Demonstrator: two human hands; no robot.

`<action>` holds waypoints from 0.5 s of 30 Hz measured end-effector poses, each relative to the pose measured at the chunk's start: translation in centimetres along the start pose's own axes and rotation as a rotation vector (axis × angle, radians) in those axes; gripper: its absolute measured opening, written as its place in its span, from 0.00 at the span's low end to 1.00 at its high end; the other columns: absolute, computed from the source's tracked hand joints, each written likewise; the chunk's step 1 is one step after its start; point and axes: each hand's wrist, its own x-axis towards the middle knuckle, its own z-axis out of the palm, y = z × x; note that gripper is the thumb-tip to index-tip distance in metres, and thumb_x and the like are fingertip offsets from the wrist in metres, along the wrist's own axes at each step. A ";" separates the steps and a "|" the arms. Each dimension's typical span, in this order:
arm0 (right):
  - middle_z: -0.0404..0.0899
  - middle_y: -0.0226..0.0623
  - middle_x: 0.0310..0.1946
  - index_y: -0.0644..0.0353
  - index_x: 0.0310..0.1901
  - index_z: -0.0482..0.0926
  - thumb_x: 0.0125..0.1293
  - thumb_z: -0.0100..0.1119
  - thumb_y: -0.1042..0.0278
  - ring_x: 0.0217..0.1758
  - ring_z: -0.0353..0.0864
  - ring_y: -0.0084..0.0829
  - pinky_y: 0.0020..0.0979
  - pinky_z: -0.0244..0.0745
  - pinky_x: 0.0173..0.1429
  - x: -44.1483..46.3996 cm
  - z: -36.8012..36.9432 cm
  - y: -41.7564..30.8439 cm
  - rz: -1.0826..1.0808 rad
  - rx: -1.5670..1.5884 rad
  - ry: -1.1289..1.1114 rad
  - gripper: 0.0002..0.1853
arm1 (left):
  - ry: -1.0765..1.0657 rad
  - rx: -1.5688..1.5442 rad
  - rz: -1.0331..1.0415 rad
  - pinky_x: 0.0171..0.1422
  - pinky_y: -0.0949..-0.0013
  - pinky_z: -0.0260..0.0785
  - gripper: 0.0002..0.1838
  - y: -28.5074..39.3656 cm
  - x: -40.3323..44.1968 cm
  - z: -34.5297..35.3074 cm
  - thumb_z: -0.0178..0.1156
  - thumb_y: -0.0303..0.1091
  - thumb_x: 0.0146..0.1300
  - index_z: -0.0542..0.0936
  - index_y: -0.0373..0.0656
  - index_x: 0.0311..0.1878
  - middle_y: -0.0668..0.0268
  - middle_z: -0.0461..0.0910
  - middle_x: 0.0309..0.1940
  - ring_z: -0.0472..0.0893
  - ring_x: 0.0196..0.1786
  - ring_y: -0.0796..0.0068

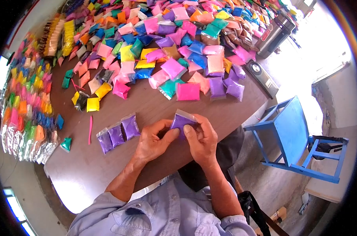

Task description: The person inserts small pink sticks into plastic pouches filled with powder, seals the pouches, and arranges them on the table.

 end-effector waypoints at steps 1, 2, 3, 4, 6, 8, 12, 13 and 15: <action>0.81 0.32 0.53 0.70 0.66 0.75 0.77 0.62 0.81 0.55 0.81 0.21 0.25 0.76 0.61 0.1 0.3 0.0 -0.011 0.051 -0.011 0.19 | 0.002 0.001 0.000 0.44 0.70 0.78 0.11 -0.2 0.0 -0.1 0.69 0.30 0.74 0.86 0.35 0.54 0.63 0.89 0.37 0.83 0.39 0.82; 0.81 0.32 0.54 0.70 0.66 0.74 0.76 0.62 0.82 0.56 0.81 0.21 0.25 0.77 0.61 0.1 0.5 0.0 -0.023 0.101 -0.020 0.19 | 0.006 0.035 0.012 0.44 0.71 0.77 0.11 -0.4 0.1 -0.2 0.69 0.29 0.74 0.86 0.36 0.55 0.67 0.88 0.37 0.82 0.39 0.83; 0.81 0.32 0.54 0.70 0.66 0.74 0.76 0.62 0.82 0.56 0.81 0.21 0.25 0.77 0.61 0.1 0.5 -0.1 -0.022 0.103 -0.020 0.19 | 0.011 0.070 0.023 0.45 0.73 0.76 0.11 -0.4 0.1 -0.2 0.68 0.28 0.74 0.86 0.36 0.56 0.71 0.88 0.38 0.80 0.39 0.84; 0.81 0.32 0.54 0.69 0.66 0.74 0.75 0.62 0.83 0.57 0.81 0.21 0.25 0.77 0.62 0.1 0.4 -0.1 -0.012 0.067 -0.028 0.20 | 0.011 0.072 0.023 0.45 0.73 0.76 0.11 -0.4 0.2 -0.3 0.68 0.28 0.74 0.86 0.36 0.56 0.71 0.88 0.38 0.80 0.39 0.84; 0.81 0.33 0.55 0.69 0.67 0.73 0.75 0.62 0.84 0.57 0.81 0.21 0.25 0.77 0.62 0.0 0.3 0.0 0.000 0.035 -0.035 0.21 | 0.024 0.105 0.017 0.45 0.73 0.76 0.11 -0.2 0.1 -0.2 0.68 0.29 0.74 0.86 0.36 0.56 0.71 0.88 0.38 0.80 0.40 0.84; 0.81 0.33 0.55 0.69 0.66 0.74 0.75 0.62 0.85 0.58 0.81 0.21 0.25 0.77 0.62 0.1 0.0 0.3 -0.016 0.046 -0.027 0.21 | 0.017 0.061 -0.005 0.45 0.72 0.76 0.11 -0.1 0.1 0.0 0.68 0.29 0.74 0.86 0.36 0.56 0.71 0.88 0.39 0.81 0.40 0.84; 0.81 0.33 0.55 0.69 0.67 0.74 0.74 0.62 0.85 0.58 0.81 0.21 0.25 0.78 0.62 0.0 -0.2 1.1 -0.018 0.071 -0.017 0.21 | 0.045 -0.011 -0.020 0.47 0.73 0.77 0.12 0.1 -0.1 0.5 0.68 0.29 0.74 0.86 0.36 0.56 0.70 0.88 0.40 0.82 0.42 0.85; 0.81 0.33 0.55 0.69 0.66 0.74 0.74 0.62 0.85 0.58 0.81 0.21 0.25 0.77 0.62 0.1 -0.1 1.0 -0.014 0.069 0.004 0.21 | 0.029 0.008 -0.033 0.48 0.73 0.78 0.12 0.2 0.0 0.3 0.68 0.29 0.74 0.85 0.36 0.57 0.69 0.89 0.41 0.83 0.43 0.84; 0.81 0.34 0.56 0.69 0.66 0.74 0.73 0.62 0.86 0.57 0.81 0.21 0.25 0.77 0.63 0.3 0.5 0.7 -0.025 0.140 0.031 0.21 | 0.034 0.035 -0.039 0.48 0.73 0.78 0.13 -0.3 0.0 0.3 0.68 0.29 0.74 0.85 0.36 0.57 0.68 0.89 0.41 0.83 0.43 0.84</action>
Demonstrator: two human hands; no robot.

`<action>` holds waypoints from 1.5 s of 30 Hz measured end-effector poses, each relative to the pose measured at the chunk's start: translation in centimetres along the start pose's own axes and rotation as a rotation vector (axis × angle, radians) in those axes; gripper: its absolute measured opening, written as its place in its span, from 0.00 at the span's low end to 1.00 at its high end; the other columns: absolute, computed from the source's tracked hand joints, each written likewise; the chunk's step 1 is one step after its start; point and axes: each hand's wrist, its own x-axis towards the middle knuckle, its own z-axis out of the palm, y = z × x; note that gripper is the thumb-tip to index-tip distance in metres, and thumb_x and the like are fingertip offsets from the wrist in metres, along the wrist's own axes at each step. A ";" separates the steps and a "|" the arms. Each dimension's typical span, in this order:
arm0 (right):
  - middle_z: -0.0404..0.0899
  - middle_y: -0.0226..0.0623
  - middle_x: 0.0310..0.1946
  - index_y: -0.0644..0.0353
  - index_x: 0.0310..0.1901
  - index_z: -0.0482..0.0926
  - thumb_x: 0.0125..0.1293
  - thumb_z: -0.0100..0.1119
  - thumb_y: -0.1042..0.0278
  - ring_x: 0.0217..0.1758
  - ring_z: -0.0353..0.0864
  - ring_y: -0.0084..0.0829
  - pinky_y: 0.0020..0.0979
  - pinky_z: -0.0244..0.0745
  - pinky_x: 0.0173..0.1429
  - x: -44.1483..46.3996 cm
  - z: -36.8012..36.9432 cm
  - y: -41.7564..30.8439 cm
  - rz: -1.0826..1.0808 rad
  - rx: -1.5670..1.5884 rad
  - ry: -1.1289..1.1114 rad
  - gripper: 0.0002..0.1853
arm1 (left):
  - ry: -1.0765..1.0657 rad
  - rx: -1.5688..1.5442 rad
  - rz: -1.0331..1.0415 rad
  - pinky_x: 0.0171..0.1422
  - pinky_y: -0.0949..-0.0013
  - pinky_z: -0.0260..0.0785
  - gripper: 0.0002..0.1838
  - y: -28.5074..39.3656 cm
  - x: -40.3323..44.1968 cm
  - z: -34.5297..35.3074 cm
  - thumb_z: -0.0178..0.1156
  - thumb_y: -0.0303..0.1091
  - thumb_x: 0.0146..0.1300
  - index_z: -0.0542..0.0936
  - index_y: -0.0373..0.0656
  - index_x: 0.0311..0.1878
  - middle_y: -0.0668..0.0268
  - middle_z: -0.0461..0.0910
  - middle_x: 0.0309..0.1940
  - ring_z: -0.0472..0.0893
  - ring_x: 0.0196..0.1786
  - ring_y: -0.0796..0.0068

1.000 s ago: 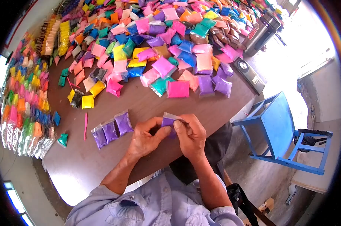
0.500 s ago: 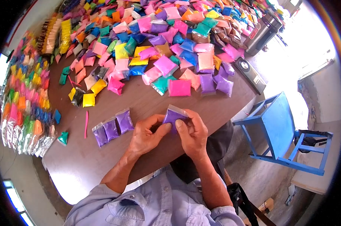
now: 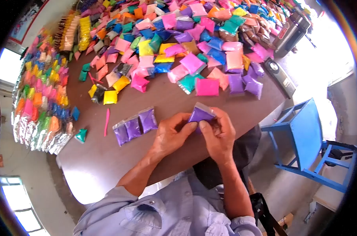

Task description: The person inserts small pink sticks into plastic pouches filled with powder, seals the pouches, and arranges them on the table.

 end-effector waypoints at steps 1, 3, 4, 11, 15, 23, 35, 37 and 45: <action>0.81 0.34 0.55 0.69 0.66 0.75 0.74 0.62 0.84 0.57 0.81 0.21 0.25 0.77 0.63 0.1 0.2 -0.1 -0.015 0.010 -0.003 0.20 | -0.004 0.007 0.004 0.48 0.73 0.78 0.13 -0.1 0.0 0.0 0.68 0.29 0.74 0.85 0.35 0.57 0.68 0.89 0.41 0.83 0.43 0.84; 0.81 0.31 0.52 0.68 0.65 0.76 0.76 0.62 0.81 0.54 0.80 0.19 0.24 0.76 0.60 0.0 -0.2 -0.3 0.010 -0.079 0.002 0.18 | 0.002 0.053 0.007 0.48 0.72 0.78 0.13 -0.1 0.0 0.2 0.69 0.29 0.73 0.85 0.35 0.57 0.66 0.90 0.41 0.83 0.43 0.83; 0.81 0.29 0.51 0.68 0.64 0.77 0.76 0.62 0.79 0.52 0.79 0.18 0.22 0.75 0.58 0.0 -0.4 -0.2 0.016 -0.109 0.007 0.17 | 0.024 0.072 0.041 0.47 0.72 0.79 0.13 -0.3 0.0 0.5 0.70 0.29 0.73 0.85 0.35 0.57 0.65 0.90 0.41 0.84 0.42 0.83; 0.82 0.25 0.42 0.66 0.61 0.81 0.75 0.66 0.77 0.40 0.75 0.12 0.19 0.71 0.43 -0.1 0.1 0.0 -0.013 -0.158 0.021 0.15 | 0.371 0.519 0.225 0.45 0.72 0.80 0.13 3.6 -3.5 -3.4 0.75 0.33 0.68 0.88 0.37 0.51 0.63 0.90 0.35 0.87 0.38 0.77; 0.86 0.36 0.39 0.66 0.59 0.83 0.69 0.69 0.79 0.37 0.83 0.21 0.26 0.77 0.44 0.0 0.3 -1.3 0.007 -0.369 -0.089 0.17 | 0.698 0.668 0.038 0.45 0.70 0.80 0.11 2.1 -5.8 -12.3 0.74 0.35 0.69 0.88 0.36 0.46 0.64 0.90 0.34 0.87 0.37 0.76; 0.86 0.53 0.44 0.67 0.61 0.80 0.66 0.70 0.77 0.44 0.87 0.53 0.43 0.82 0.51 -0.1 -0.3 -3.4 -0.015 -0.609 -0.241 0.22 | 0.782 0.981 -0.025 0.45 0.58 0.77 0.12 -3.7 -8.3 -20.8 0.73 0.36 0.67 0.88 0.37 0.44 0.58 0.87 0.31 0.86 0.36 0.59; 0.81 0.44 0.55 0.59 0.52 0.85 0.57 0.76 0.73 0.59 0.82 0.49 0.44 0.81 0.59 -2.4 -1.3 -3.3 -0.333 -0.782 -0.168 0.20 | 0.610 0.981 -0.103 0.42 0.59 0.76 0.10 -3.8 -6.8 -22.9 0.72 0.34 0.67 0.87 0.35 0.39 0.56 0.87 0.31 0.84 0.32 0.62; 0.81 0.43 0.56 0.58 0.52 0.85 0.55 0.77 0.72 0.60 0.82 0.48 0.44 0.81 0.60 -2.5 -1.4 -3.8 -0.397 -0.855 -0.248 0.21 | 0.591 0.955 -0.072 0.42 0.60 0.77 0.09 -3.8 -6.6 -23.0 0.72 0.33 0.67 0.87 0.35 0.39 0.56 0.87 0.31 0.85 0.33 0.62; 0.78 0.38 0.59 0.56 0.53 0.85 0.54 0.78 0.70 0.63 0.80 0.45 0.44 0.80 0.63 -3.0 -1.9 -2.3 -0.464 -0.897 -0.329 0.22 | 0.511 0.976 -0.152 0.43 0.58 0.78 0.08 -3.0 -6.2 -23.4 0.69 0.32 0.68 0.86 0.35 0.39 0.55 0.87 0.33 0.86 0.34 0.61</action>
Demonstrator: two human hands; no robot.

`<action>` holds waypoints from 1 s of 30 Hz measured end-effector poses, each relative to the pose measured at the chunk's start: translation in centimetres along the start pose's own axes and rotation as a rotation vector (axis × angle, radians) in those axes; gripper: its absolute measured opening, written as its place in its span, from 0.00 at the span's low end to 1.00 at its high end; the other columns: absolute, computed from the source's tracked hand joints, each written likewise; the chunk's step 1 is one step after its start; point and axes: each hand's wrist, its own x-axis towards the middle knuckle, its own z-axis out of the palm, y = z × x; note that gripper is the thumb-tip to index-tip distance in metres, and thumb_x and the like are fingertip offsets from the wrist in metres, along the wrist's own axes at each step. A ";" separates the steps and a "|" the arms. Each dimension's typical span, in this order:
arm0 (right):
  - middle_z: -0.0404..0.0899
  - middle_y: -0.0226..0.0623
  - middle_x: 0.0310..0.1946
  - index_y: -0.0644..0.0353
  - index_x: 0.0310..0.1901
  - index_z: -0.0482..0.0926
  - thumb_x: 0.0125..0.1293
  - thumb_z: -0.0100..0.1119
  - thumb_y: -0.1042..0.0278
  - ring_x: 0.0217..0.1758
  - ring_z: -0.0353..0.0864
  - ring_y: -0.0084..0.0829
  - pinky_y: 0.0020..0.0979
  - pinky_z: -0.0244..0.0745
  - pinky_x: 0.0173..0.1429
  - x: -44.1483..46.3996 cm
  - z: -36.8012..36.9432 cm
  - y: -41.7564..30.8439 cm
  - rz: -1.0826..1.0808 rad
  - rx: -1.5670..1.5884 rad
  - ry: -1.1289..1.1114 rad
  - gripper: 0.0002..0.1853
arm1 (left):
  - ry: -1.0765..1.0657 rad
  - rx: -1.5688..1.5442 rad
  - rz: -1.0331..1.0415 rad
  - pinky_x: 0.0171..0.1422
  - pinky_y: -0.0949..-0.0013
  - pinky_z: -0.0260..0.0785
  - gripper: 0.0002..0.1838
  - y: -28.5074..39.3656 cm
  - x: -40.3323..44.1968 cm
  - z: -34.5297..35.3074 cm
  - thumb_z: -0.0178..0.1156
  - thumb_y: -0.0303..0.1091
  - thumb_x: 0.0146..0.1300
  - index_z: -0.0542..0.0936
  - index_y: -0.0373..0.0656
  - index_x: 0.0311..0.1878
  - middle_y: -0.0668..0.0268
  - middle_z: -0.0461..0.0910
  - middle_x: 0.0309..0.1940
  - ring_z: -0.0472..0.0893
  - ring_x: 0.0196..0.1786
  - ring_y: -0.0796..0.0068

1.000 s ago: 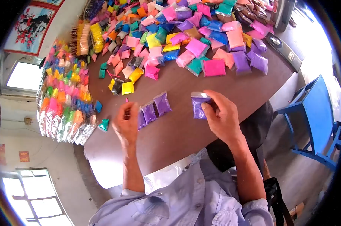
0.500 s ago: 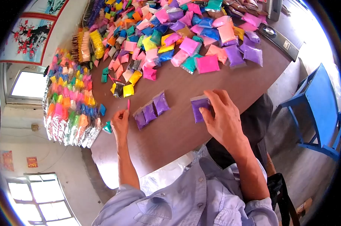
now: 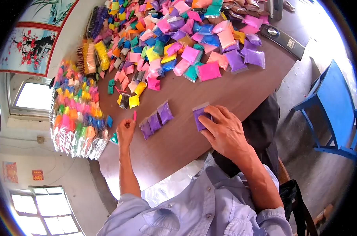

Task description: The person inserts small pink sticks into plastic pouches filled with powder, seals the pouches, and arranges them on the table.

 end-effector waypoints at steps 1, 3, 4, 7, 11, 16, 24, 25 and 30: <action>0.78 0.38 0.59 0.56 0.53 0.85 0.54 0.78 0.70 0.63 0.80 0.45 0.44 0.80 0.63 -0.1 -0.1 0.0 0.002 -0.001 0.005 0.22 | -0.024 0.046 -0.001 0.43 0.58 0.78 0.08 -0.1 0.0 0.0 0.68 0.32 0.69 0.85 0.35 0.39 0.55 0.87 0.34 0.86 0.34 0.61; 0.79 0.37 0.58 0.56 0.51 0.85 0.55 0.77 0.71 0.61 0.81 0.45 0.44 0.80 0.62 -0.2 -0.3 -0.1 0.009 0.019 0.019 0.20 | 0.028 0.148 0.108 0.43 0.57 0.78 0.08 -0.9 -0.1 0.3 0.67 0.31 0.70 0.83 0.35 0.41 0.54 0.87 0.35 0.86 0.34 0.60; 0.79 0.37 0.58 0.56 0.51 0.85 0.55 0.77 0.71 0.61 0.81 0.45 0.44 0.80 0.62 -0.3 -0.4 -0.1 0.012 0.017 0.022 0.20 | 0.081 0.248 0.212 0.44 0.55 0.78 0.08 -1.3 -0.2 0.4 0.66 0.31 0.70 0.82 0.35 0.42 0.53 0.87 0.36 0.87 0.34 0.59; 0.80 0.36 0.55 0.56 0.48 0.85 0.57 0.75 0.72 0.60 0.82 0.44 0.43 0.80 0.61 -0.7 -0.8 0.0 0.001 0.030 0.061 0.17 | 0.097 0.094 0.068 0.42 0.57 0.80 0.07 0.0 -0.6 -0.2 0.63 0.31 0.74 0.80 0.36 0.46 0.56 0.87 0.37 0.87 0.34 0.64; 0.81 0.35 0.53 0.55 0.46 0.85 0.59 0.73 0.72 0.58 0.82 0.42 0.43 0.80 0.57 -1.2 -1.1 0.2 -0.017 0.036 0.063 0.13 | 0.028 -0.266 -0.056 0.40 0.64 0.80 0.07 10.6 -3.9 -1.6 0.62 0.31 0.76 0.81 0.38 0.48 0.61 0.88 0.37 0.86 0.33 0.72; 0.81 0.35 0.51 0.55 0.45 0.85 0.58 0.72 0.71 0.57 0.83 0.42 0.43 0.80 0.55 -1.4 -0.7 0.4 -0.040 0.032 0.076 0.12 | -0.268 -0.457 0.041 0.38 0.73 0.80 0.09 19.2 -9.5 3.7 0.65 0.29 0.76 0.84 0.38 0.54 0.67 0.87 0.35 0.86 0.34 0.80; 0.81 0.34 0.50 0.55 0.44 0.85 0.57 0.72 0.71 0.56 0.83 0.42 0.42 0.79 0.55 -1.9 -0.5 0.5 -0.021 0.070 0.119 0.12 | -0.238 -0.401 0.246 0.36 0.70 0.74 0.05 21.9 -10.8 7.1 0.71 0.26 0.69 0.88 0.35 0.44 0.60 0.86 0.32 0.83 0.30 0.75; 0.81 0.34 0.50 0.56 0.43 0.85 0.57 0.72 0.71 0.56 0.83 0.42 0.42 0.79 0.55 -2.0 -0.4 0.5 -0.031 0.073 0.127 0.11 | -0.242 -0.399 0.243 0.36 0.70 0.74 0.05 22.0 -10.5 7.0 0.71 0.26 0.69 0.88 0.35 0.44 0.60 0.86 0.32 0.83 0.30 0.75; 0.81 0.33 0.50 0.55 0.43 0.85 0.57 0.72 0.71 0.56 0.83 0.41 0.41 0.78 0.53 -1.8 -0.6 0.6 -0.031 0.067 0.095 0.11 | -0.223 -0.277 0.366 0.39 0.62 0.76 0.05 21.7 -8.1 7.0 0.70 0.29 0.69 0.87 0.38 0.43 0.57 0.86 0.32 0.85 0.32 0.62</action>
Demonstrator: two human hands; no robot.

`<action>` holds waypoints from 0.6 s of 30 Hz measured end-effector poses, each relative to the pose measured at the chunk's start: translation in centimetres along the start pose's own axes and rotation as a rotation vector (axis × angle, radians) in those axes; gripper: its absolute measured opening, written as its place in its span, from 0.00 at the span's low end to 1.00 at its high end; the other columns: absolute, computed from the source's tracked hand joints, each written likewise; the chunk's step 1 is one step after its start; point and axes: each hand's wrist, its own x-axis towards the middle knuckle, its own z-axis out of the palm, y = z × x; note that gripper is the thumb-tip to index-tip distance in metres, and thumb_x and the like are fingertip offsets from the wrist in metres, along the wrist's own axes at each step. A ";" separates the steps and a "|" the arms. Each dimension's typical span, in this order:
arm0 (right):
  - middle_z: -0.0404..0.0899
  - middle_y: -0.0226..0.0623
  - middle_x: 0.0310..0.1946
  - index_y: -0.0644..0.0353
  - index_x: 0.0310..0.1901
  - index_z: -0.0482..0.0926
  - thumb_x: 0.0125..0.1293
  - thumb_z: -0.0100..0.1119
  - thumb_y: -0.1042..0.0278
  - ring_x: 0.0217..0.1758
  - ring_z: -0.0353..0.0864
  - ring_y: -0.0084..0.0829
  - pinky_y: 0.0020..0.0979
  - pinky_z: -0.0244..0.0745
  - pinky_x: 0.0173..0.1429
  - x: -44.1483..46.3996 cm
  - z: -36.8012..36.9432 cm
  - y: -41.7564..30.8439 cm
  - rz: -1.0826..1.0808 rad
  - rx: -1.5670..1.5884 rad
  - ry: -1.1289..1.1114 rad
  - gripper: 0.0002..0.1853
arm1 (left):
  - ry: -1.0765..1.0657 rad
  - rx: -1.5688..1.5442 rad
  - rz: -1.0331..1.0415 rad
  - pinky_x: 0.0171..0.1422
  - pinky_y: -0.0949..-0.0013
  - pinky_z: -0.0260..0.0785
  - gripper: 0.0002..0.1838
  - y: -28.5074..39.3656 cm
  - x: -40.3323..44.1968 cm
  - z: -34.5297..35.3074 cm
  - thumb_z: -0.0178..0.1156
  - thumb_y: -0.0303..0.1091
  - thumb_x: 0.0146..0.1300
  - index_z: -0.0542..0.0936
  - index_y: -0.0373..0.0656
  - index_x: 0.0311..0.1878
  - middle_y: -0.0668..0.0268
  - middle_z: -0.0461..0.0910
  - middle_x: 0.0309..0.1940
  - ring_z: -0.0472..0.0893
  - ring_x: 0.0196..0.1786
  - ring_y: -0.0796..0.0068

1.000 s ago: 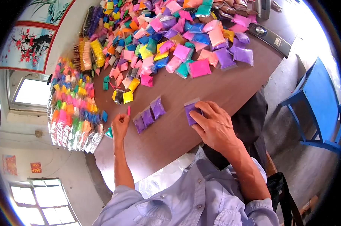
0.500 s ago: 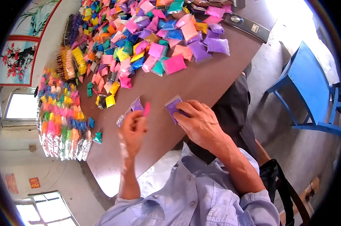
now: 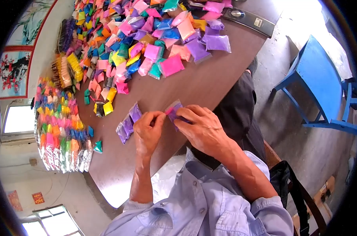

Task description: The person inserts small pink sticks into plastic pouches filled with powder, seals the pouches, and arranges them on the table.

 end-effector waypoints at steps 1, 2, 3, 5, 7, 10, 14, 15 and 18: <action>0.81 0.33 0.51 0.55 0.43 0.85 0.57 0.72 0.71 0.56 0.83 0.40 0.40 0.78 0.53 0.0 0.0 0.0 -0.007 0.004 -0.004 0.11 | -0.002 0.000 0.001 0.39 0.62 0.76 0.05 -0.2 0.3 -0.1 0.70 0.29 0.69 0.87 0.38 0.43 0.57 0.86 0.32 0.85 0.32 0.62; 0.81 0.33 0.51 0.55 0.43 0.85 0.57 0.72 0.71 0.56 0.83 0.40 0.40 0.78 0.53 -0.1 0.0 0.0 -0.005 0.003 -0.002 0.11 | -0.020 -0.006 -0.004 0.39 0.62 0.76 0.05 -0.4 0.7 -0.2 0.70 0.29 0.69 0.87 0.38 0.42 0.57 0.86 0.32 0.85 0.32 0.62; 0.81 0.33 0.51 0.55 0.43 0.85 0.57 0.72 0.71 0.56 0.83 0.40 0.40 0.77 0.53 -0.2 0.1 0.0 0.000 0.002 -0.003 0.11 | -0.037 -0.011 -0.008 0.39 0.61 0.76 0.05 -0.5 1.0 -0.2 0.70 0.28 0.69 0.87 0.37 0.42 0.57 0.85 0.33 0.85 0.32 0.62; 0.81 0.33 0.51 0.54 0.44 0.85 0.57 0.71 0.71 0.56 0.83 0.39 0.40 0.77 0.53 -0.2 0.2 0.0 0.007 0.002 0.000 0.11 | -0.016 0.010 0.017 0.38 0.64 0.74 0.04 -1.0 1.2 0.1 0.71 0.27 0.69 0.87 0.37 0.42 0.59 0.85 0.32 0.83 0.32 0.67; 0.81 0.33 0.51 0.55 0.44 0.85 0.58 0.71 0.71 0.58 0.82 0.39 0.40 0.77 0.55 -0.3 0.0 -0.1 0.018 -0.013 -0.025 0.12 | 0.000 0.030 0.048 0.36 0.68 0.73 0.04 -1.0 1.4 0.1 0.71 0.26 0.68 0.88 0.36 0.42 0.61 0.85 0.31 0.82 0.31 0.72; 0.81 0.33 0.52 0.55 0.45 0.86 0.58 0.70 0.70 0.58 0.82 0.39 0.40 0.77 0.55 -0.2 -0.2 -0.2 -0.001 -0.025 -0.019 0.12 | 0.024 -0.007 0.012 0.37 0.68 0.73 0.04 0.4 1.6 -0.1 0.71 0.26 0.68 0.88 0.36 0.42 0.61 0.86 0.31 0.82 0.32 0.72; 0.82 0.33 0.52 0.55 0.45 0.86 0.57 0.70 0.70 0.57 0.82 0.39 0.40 0.77 0.55 -0.5 0.2 0.0 0.018 -0.010 -0.004 0.13 | -0.059 -0.040 0.065 0.39 0.63 0.75 0.04 2.1 1.2 0.2 0.71 0.28 0.69 0.87 0.37 0.41 0.58 0.86 0.34 0.84 0.34 0.63; 0.82 0.32 0.52 0.55 0.45 0.86 0.57 0.70 0.70 0.57 0.82 0.39 0.40 0.77 0.55 -0.6 0.4 0.1 0.010 -0.015 0.011 0.13 | -0.121 -0.038 0.078 0.42 0.58 0.77 0.05 2.2 1.2 0.3 0.70 0.29 0.69 0.87 0.38 0.42 0.56 0.86 0.35 0.86 0.35 0.55; 0.82 0.32 0.52 0.55 0.45 0.86 0.57 0.70 0.70 0.56 0.82 0.39 0.41 0.77 0.54 -0.5 0.3 0.1 0.001 -0.018 0.022 0.13 | -0.122 -0.016 0.060 0.41 0.57 0.76 0.04 1.9 2.2 0.9 0.70 0.29 0.69 0.87 0.39 0.41 0.56 0.86 0.35 0.86 0.36 0.55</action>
